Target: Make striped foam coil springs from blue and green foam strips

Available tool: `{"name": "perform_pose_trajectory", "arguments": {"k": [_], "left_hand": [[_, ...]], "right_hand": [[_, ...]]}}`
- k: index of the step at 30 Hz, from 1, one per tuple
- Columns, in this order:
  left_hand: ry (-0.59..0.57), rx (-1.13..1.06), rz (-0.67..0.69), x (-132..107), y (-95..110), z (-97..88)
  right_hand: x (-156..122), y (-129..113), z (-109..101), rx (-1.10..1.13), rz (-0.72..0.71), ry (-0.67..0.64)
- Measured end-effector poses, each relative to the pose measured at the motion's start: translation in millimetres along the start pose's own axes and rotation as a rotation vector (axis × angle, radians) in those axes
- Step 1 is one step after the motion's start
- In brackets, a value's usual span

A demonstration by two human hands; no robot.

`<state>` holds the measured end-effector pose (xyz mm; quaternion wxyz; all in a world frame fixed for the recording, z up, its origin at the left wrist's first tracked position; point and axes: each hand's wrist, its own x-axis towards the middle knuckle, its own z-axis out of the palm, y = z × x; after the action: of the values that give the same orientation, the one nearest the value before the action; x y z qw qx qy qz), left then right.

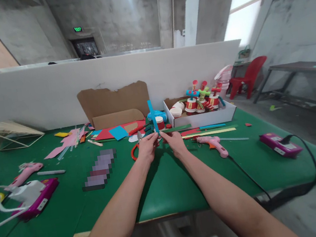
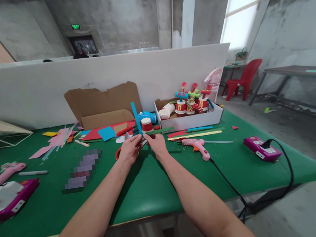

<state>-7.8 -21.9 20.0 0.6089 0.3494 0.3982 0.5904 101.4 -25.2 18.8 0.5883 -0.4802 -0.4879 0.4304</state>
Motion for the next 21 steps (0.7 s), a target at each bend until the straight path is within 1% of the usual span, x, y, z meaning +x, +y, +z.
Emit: {"name": "perform_pose_trajectory", "arguments": {"k": [6, 9, 12, 15, 21], "left_hand": [[-0.001, -0.084, -0.01, -2, 9, -0.7], [-0.005, -0.063, -0.02, -2, 12, -1.9], [-0.024, -0.016, -0.032, -3, 9, -1.1], [-0.039, 0.0, -0.015, -3, 3, 1.3], [-0.004, 0.001, 0.026, -3, -1, 3.2]], "right_hand": [[2, -3, -2, -0.039, 0.002, 0.053], [2, -3, -3, -0.077, -0.009, 0.07], [1, -3, -3, -0.12, -0.032, 0.064], [1, -3, -3, -0.137, -0.052, 0.045], [1, 0, -1, -0.105, -0.05, 0.021]]}}
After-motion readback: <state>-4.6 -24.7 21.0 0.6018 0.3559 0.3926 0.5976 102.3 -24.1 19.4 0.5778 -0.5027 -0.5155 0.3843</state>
